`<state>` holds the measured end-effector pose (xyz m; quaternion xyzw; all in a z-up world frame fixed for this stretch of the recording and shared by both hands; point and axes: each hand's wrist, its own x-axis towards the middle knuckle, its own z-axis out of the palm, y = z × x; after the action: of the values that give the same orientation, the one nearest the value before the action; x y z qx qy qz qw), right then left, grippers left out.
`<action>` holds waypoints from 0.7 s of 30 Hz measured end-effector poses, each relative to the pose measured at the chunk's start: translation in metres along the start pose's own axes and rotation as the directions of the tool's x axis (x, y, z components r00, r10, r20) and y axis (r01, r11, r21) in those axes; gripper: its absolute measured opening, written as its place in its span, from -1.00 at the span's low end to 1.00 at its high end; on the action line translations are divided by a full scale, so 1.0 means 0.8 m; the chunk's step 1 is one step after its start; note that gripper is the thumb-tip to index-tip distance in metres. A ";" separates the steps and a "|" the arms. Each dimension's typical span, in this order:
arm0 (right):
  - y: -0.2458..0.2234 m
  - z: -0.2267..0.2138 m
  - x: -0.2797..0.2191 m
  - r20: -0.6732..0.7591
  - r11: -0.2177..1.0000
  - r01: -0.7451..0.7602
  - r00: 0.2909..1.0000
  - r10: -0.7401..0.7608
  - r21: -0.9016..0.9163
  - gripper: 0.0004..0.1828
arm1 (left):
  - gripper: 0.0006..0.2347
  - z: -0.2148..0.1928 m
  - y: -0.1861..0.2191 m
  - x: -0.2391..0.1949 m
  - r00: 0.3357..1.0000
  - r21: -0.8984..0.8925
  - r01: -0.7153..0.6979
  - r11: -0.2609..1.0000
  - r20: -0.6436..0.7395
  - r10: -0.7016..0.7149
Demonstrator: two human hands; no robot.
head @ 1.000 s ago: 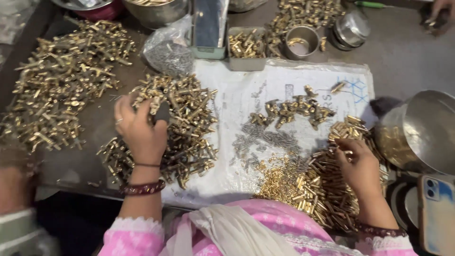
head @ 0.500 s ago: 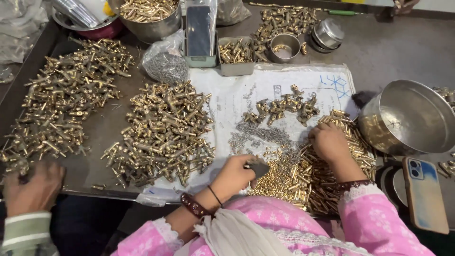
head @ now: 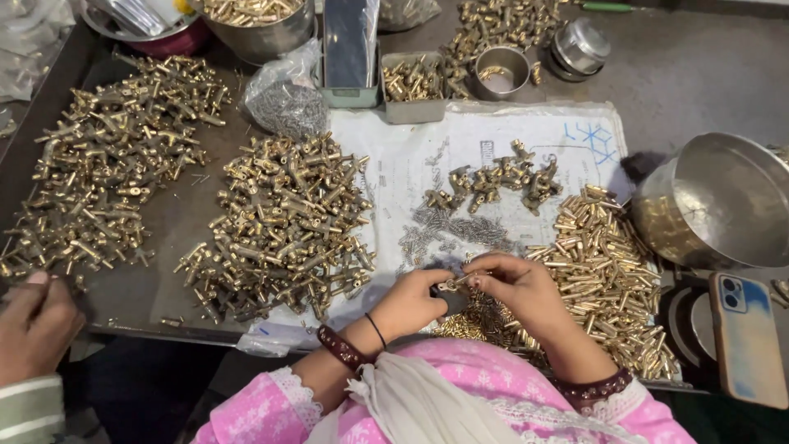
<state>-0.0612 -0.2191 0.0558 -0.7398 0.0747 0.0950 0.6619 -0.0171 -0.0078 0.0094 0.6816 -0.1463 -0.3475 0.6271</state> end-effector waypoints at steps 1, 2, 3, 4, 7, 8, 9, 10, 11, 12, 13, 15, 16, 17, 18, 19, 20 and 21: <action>0.005 -0.001 0.004 0.002 1.000 -0.006 1.000 0.006 0.003 -0.82 | -0.66 -0.003 0.004 -0.002 1.000 -0.002 0.007 1.000 0.000 -0.007; 0.010 -0.002 0.007 -0.012 0.997 -0.048 0.999 0.048 0.054 -0.81 | -0.68 -0.005 0.008 -0.004 0.995 0.102 -0.098 0.990 0.003 0.098; 0.015 -0.004 0.010 -0.027 0.991 -0.087 0.996 0.090 0.105 -0.80 | -0.70 -0.007 0.013 -0.005 0.979 0.204 -0.203 0.958 0.019 0.204; 0.014 -0.005 0.011 -0.028 0.990 -0.091 0.995 0.094 0.108 -0.80 | -0.70 -0.007 0.017 -0.005 0.980 0.203 -0.199 0.959 0.021 0.199; 0.011 -0.007 0.013 0.022 0.988 -0.102 0.995 0.100 0.113 -0.81 | -0.82 -0.009 0.029 -0.003 0.994 0.132 -0.060 0.989 0.098 0.047; 0.010 -0.007 0.013 0.081 0.991 -0.084 0.994 0.076 0.103 -0.81 | -0.81 -0.010 0.032 -0.002 0.994 0.163 0.003 0.987 0.109 -0.021; 0.009 -0.008 0.012 0.140 0.993 -0.065 0.989 0.052 0.094 -0.82 | -0.81 -0.011 0.035 -0.003 0.989 0.194 0.065 0.979 0.117 -0.089; 0.008 -0.007 0.010 0.141 0.993 -0.067 0.989 0.053 0.092 -0.82 | -0.81 -0.012 0.028 -0.002 0.989 0.192 0.065 0.979 0.117 -0.089; 0.006 -0.007 0.009 0.103 0.994 -0.051 0.994 0.041 0.095 -0.81 | -0.78 -0.014 0.022 -0.001 0.987 0.124 0.022 0.992 0.157 -0.041; 0.003 -0.005 0.006 0.064 0.995 -0.034 0.998 0.028 0.097 -0.79 | -0.73 -0.016 0.016 0.000 0.981 0.053 -0.019 0.998 0.194 0.009; 0.006 -0.006 0.006 0.065 0.995 -0.033 0.998 0.027 0.093 -0.79 | -0.73 -0.014 0.016 -0.002 0.981 0.051 -0.022 0.998 0.192 0.012; 0.010 -0.006 0.006 0.021 0.992 -0.062 0.998 0.060 0.113 -0.79 | -0.72 -0.013 0.016 -0.007 0.974 0.047 -0.107 0.993 0.206 0.096; 0.005 -0.004 0.002 0.023 0.992 -0.058 0.998 0.056 0.109 -0.79 | -0.72 -0.011 0.006 -0.006 0.974 0.046 -0.112 0.993 0.203 0.101; 0.000 -0.002 -0.002 0.054 0.995 -0.054 0.997 0.049 0.085 -0.80 | -0.71 -0.010 -0.003 -0.005 0.968 0.032 -0.136 0.990 0.216 0.126; -0.004 0.001 -0.006 0.084 0.997 -0.049 0.995 0.044 0.062 -0.80 | -0.69 -0.009 -0.013 -0.005 0.962 0.019 -0.159 0.987 0.228 0.151; -0.007 0.004 -0.010 0.088 0.997 -0.044 0.995 0.038 0.059 -0.80 | -0.69 -0.009 -0.020 -0.007 0.962 0.020 -0.165 0.986 0.223 0.156; -0.010 0.006 -0.014 0.069 1.000 -0.008 0.998 0.009 -0.023 -0.80 | -0.70 -0.009 -0.027 -0.008 0.931 -0.063 -0.258 0.964 0.250 0.265; -0.014 0.008 -0.018 0.050 0.994 0.028 0.998 -0.022 -0.107 -0.80 | -0.71 -0.009 -0.033 -0.008 0.887 -0.148 -0.345 0.927 0.271 0.374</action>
<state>-0.0725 -0.2119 0.0693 -0.7727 0.0440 0.1086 0.6238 -0.0232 0.0060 -0.0144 0.5523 -0.3451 -0.3295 0.6836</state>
